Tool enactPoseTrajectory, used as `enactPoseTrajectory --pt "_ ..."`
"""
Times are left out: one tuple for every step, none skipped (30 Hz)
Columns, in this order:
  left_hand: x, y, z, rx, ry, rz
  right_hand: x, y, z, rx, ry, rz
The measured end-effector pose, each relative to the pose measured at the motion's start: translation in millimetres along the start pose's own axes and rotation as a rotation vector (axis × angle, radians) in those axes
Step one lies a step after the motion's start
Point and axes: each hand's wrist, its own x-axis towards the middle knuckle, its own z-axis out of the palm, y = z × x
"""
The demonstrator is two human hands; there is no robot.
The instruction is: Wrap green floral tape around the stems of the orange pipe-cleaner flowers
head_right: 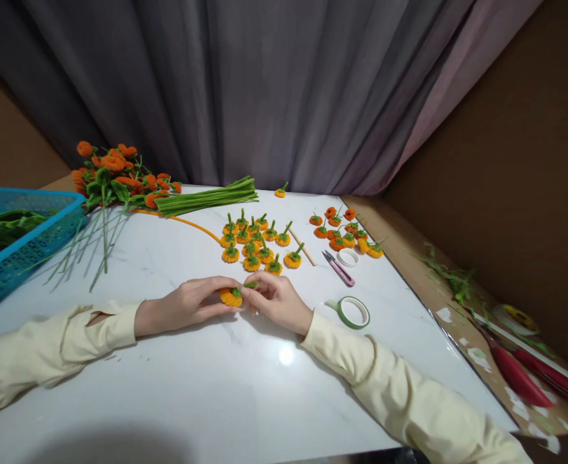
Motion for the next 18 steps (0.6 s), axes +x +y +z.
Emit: enactPoseTrajectory --pt "0.6 0.4 -0.5 0.001 -0.007 0.003 0.0 -0.1 0.0 -0.004 -0.003 -0.004" --pt "1.2 0.9 -1.0 0.001 -0.012 0.005 0.0 -0.2 0.0 -0.007 -0.005 -0.007" --pt "1.8 1.4 -1.4 0.000 -0.014 0.007 0.1 -0.3 0.1 -0.008 -0.007 -0.007" --pt "2.4 1.9 -1.8 0.000 -0.014 0.013 0.3 -0.5 0.2 -0.008 -0.007 -0.007" --pt "2.8 2.3 -2.0 0.001 -0.012 0.021 0.4 -0.6 0.3 -0.008 -0.008 -0.006" --pt "3.2 2.6 -2.2 0.001 -0.011 0.030 0.5 -0.8 0.4 -0.009 -0.008 -0.006" --pt "3.6 2.8 -2.4 0.001 -0.010 0.037 0.5 -1.1 0.5 -0.009 -0.007 -0.006" --pt "3.8 3.1 -2.5 0.002 -0.010 0.044 0.5 -1.3 0.6 -0.008 -0.007 -0.006" --pt "4.0 3.3 -2.6 0.003 -0.012 0.048 0.4 -1.7 0.5 -0.006 -0.009 -0.004" --pt "4.1 3.4 -2.7 0.003 -0.013 0.048 0.2 -2.0 0.5 -0.002 -0.013 -0.002" --pt "4.1 3.6 -2.7 0.005 -0.014 0.046 0.0 -2.3 0.4 0.003 -0.016 0.003" --pt "4.0 3.7 -2.8 0.007 -0.014 0.040 -0.3 -2.5 0.2 0.007 -0.021 0.007" --pt "3.9 3.7 -2.8 0.009 -0.014 0.033 -0.6 -2.6 0.1 0.010 -0.025 0.009" --pt "3.7 3.7 -2.7 0.011 -0.015 0.023 -0.9 -2.6 0.1 0.011 -0.027 0.009" --pt "3.6 3.7 -2.7 0.012 -0.018 0.011 -1.1 -2.4 0.0 0.010 -0.025 0.006" --pt "3.4 3.6 -2.6 0.011 -0.022 0.001 -1.2 -2.0 0.1 0.009 -0.023 0.001" --pt "3.4 3.4 -2.5 0.010 -0.027 -0.010 -1.2 -1.6 0.1 0.008 -0.020 -0.006" --pt "3.3 3.2 -2.5 0.007 -0.032 -0.022 -1.2 -1.1 0.2 0.008 -0.019 -0.013"
